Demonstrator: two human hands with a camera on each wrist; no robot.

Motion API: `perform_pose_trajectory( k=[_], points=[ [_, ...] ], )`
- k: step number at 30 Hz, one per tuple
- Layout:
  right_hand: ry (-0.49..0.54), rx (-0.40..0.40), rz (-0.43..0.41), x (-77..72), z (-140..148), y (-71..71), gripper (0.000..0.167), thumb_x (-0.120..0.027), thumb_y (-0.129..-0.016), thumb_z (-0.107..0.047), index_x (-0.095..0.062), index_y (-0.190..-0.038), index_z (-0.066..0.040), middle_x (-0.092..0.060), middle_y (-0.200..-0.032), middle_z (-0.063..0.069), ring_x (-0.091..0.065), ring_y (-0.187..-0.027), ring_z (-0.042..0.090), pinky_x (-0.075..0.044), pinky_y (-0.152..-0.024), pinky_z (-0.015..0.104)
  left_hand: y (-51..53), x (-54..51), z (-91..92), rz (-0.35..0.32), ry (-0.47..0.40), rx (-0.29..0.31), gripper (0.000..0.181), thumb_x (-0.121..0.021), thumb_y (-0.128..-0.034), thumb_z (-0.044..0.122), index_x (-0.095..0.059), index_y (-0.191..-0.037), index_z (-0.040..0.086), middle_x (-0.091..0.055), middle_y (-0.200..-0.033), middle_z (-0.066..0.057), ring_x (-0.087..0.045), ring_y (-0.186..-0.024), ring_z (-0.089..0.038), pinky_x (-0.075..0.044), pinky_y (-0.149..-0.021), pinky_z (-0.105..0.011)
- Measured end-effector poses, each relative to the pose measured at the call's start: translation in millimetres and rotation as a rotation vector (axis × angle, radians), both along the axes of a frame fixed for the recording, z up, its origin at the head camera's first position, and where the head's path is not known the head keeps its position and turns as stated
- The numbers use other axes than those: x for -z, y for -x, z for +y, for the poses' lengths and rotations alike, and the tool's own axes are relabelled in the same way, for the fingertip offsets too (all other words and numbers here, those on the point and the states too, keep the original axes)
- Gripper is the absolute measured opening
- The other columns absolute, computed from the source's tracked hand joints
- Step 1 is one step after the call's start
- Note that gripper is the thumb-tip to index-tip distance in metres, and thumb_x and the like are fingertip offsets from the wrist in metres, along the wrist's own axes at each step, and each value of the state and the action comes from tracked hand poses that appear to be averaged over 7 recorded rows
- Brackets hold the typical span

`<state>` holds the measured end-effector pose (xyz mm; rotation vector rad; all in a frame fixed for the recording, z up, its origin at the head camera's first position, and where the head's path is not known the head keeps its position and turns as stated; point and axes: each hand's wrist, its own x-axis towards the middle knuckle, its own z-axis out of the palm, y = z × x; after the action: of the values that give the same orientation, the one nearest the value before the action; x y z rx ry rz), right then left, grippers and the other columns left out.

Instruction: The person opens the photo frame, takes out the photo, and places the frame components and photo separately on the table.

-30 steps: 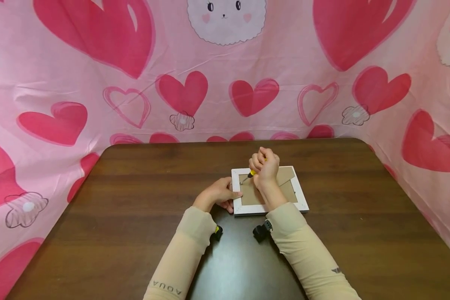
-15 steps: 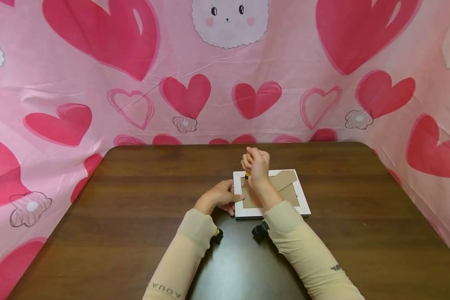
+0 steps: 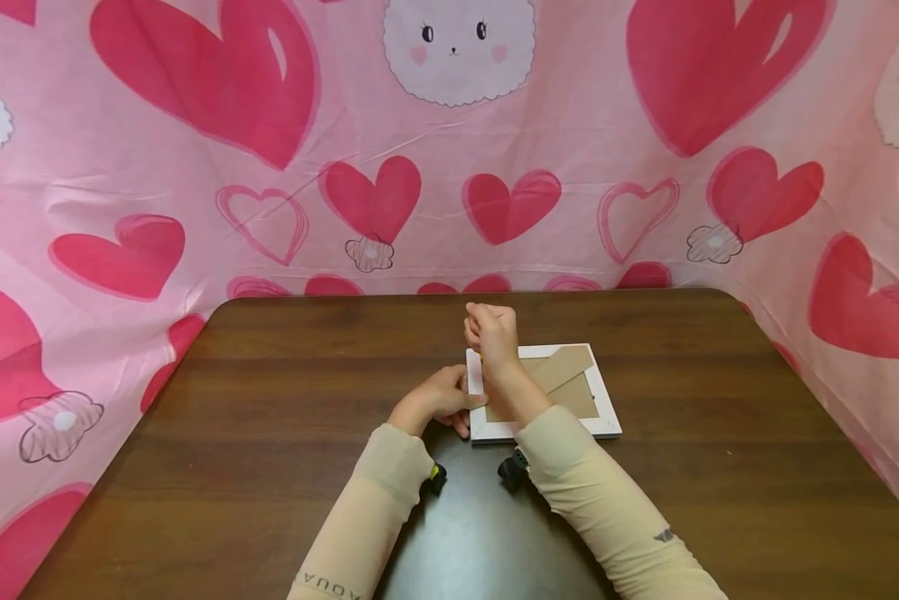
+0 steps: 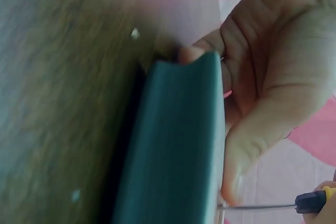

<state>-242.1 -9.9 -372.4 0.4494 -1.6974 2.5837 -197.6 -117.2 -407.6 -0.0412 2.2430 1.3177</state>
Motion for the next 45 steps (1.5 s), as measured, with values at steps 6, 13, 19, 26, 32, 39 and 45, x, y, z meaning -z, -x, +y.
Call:
perform_pose_trajectory(
  k=[6,13,19,26,32,39,45],
  points=[
    [-0.102,-0.025,-0.036,-2.4,-9,0.7,0.055,-0.045,-0.093,-0.003,-0.028,-0.044,-0.020,-0.025,-0.041,-0.012,-0.020,-0.039,0.000,-0.014,-0.041,0.017,-0.9,-1.1,0.4,0.017,0.019,0.006,0.030,-0.069,-0.0949,0.025,-0.046,-0.087,0.007,-0.061,-0.056,-0.007,-0.061,-0.041,-0.010,-0.038,-0.047,-0.024],
    [0.116,0.021,-0.094,0.8,6,7.9,0.056,-0.042,-0.096,-0.004,-0.029,-0.044,-0.019,-0.026,-0.039,-0.013,-0.020,-0.035,-0.001,-0.012,-0.039,0.019,-2.6,-1.1,-0.1,0.005,0.002,-0.004,0.028,-0.068,-0.0950,0.025,-0.048,-0.090,0.006,-0.061,-0.058,-0.007,-0.061,-0.042,-0.011,-0.039,-0.049,-0.024],
    [0.397,0.065,-0.328,9.1,51,16.2,0.055,-0.033,-0.100,-0.016,-0.025,-0.046,-0.017,-0.024,-0.037,-0.009,-0.017,-0.034,0.006,-0.010,-0.046,0.024,-2.2,-1.8,3.9,-0.002,-0.025,0.001,0.027,-0.068,-0.0951,0.023,-0.048,-0.091,0.005,-0.061,-0.059,-0.008,-0.061,-0.041,-0.013,-0.038,-0.047,-0.024],
    [0.584,0.104,-0.395,13.2,72,12.2,0.057,-0.029,-0.102,-0.021,-0.028,-0.046,-0.015,-0.026,-0.037,-0.005,-0.017,-0.036,0.011,-0.017,-0.049,0.025,0.9,-5.0,10.5,0.018,-0.038,0.019,0.027,-0.068,-0.0949,0.024,-0.048,-0.093,0.005,-0.060,-0.060,-0.008,-0.060,-0.041,-0.013,-0.039,-0.047,-0.024],
    [0.541,0.103,-0.270,13.4,63,3.7,0.057,-0.027,-0.103,-0.016,-0.026,-0.046,-0.015,-0.024,-0.037,-0.006,-0.012,-0.038,0.011,-0.009,-0.052,0.027,1.7,-6.2,11.0,0.019,-0.010,0.024,0.027,-0.069,-0.0945,0.024,-0.049,-0.092,0.005,-0.060,-0.059,-0.008,-0.060,-0.041,-0.013,-0.040,-0.048,-0.024],
    [0.325,0.040,0.008,13.3,37,1.4,0.053,-0.030,-0.101,-0.004,-0.020,-0.050,-0.010,-0.018,-0.043,-0.008,-0.011,-0.038,0.006,-0.004,-0.042,0.026,-2.1,-3.0,7.6,0.030,0.023,0.026,0.026,-0.069,-0.0944,0.023,-0.049,-0.091,0.006,-0.061,-0.057,-0.007,-0.060,-0.040,-0.011,-0.039,-0.048,-0.024],
    [0.263,0.021,0.021,10.9,23,3.7,0.053,-0.032,-0.101,-0.004,-0.020,-0.049,-0.011,-0.022,-0.042,-0.012,-0.014,-0.037,0.002,-0.005,-0.041,0.023,-2.8,-4.3,2.7,0.031,0.024,0.018,0.026,-0.069,-0.0942,0.021,-0.049,-0.091,0.006,-0.062,-0.057,-0.008,-0.060,-0.041,-0.011,-0.039,-0.048,-0.024]
  ],
)
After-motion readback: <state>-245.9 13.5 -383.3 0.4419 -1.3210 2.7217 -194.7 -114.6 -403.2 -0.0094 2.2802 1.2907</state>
